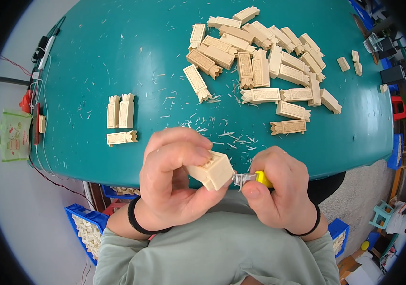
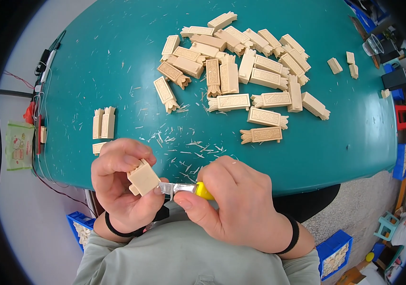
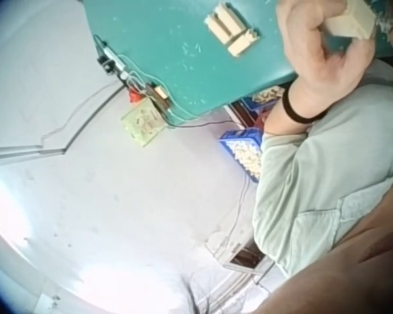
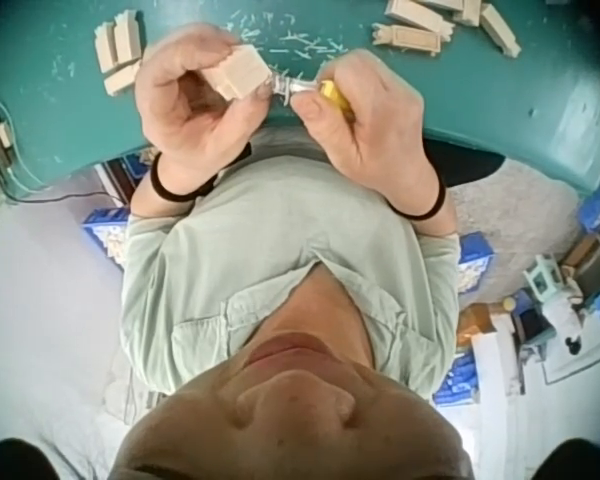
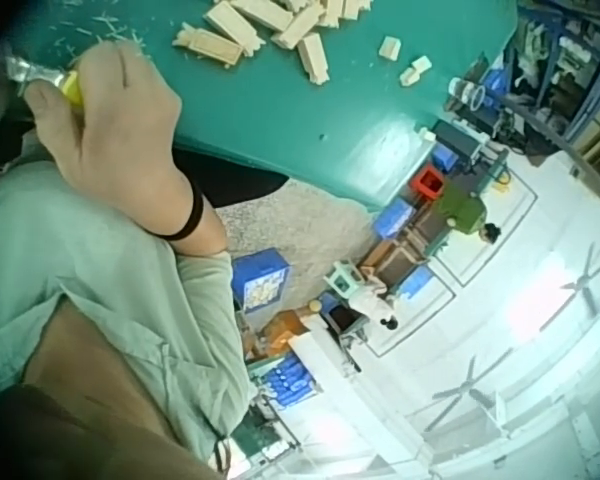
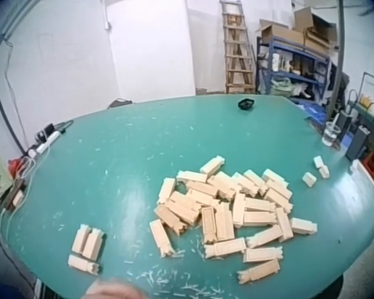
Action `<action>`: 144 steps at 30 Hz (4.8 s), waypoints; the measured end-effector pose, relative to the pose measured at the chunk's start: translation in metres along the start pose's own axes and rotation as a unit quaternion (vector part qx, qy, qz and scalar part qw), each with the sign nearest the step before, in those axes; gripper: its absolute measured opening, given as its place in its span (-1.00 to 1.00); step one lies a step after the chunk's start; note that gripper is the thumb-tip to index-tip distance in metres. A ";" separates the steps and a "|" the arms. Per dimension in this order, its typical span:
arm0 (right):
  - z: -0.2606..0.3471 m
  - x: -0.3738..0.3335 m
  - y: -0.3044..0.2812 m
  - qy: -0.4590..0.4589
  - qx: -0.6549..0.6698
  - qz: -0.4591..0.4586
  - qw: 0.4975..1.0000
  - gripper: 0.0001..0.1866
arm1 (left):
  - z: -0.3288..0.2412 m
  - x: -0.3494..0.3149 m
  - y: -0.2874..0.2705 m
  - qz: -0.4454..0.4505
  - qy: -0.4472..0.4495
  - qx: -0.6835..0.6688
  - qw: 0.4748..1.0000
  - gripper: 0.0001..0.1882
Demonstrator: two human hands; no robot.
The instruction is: The person picks up wooden blocks one by one, trims excess material from their edges using a utility knife, and places the finished pieces back onto the table.
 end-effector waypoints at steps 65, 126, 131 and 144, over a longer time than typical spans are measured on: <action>-0.005 0.004 0.005 -0.031 0.031 0.054 0.998 -0.66 | 0.023 -0.006 0.015 0.131 -0.125 -0.194 0.964 -0.63; -0.048 0.006 0.017 0.247 0.260 0.076 0.930 -0.92 | 0.032 0.002 0.006 0.122 -0.171 0.007 0.978 -0.64; -0.054 0.003 0.010 0.270 0.265 0.075 0.923 -0.86 | 0.054 0.024 -0.027 0.192 -0.108 0.485 0.846 -0.65; -0.054 -0.004 0.002 0.242 0.329 0.068 0.910 -0.88 | 0.052 0.055 0.011 0.268 0.007 0.415 0.869 -0.67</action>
Point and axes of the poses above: each hand's wrist, its own x-axis towards the middle knuckle, its own y-axis out of the palm, z = x × y, the point moved 8 cm from there along x, towards the middle knuckle, and after that the axes turned 3 degrees about y, right-handed, at the moved point
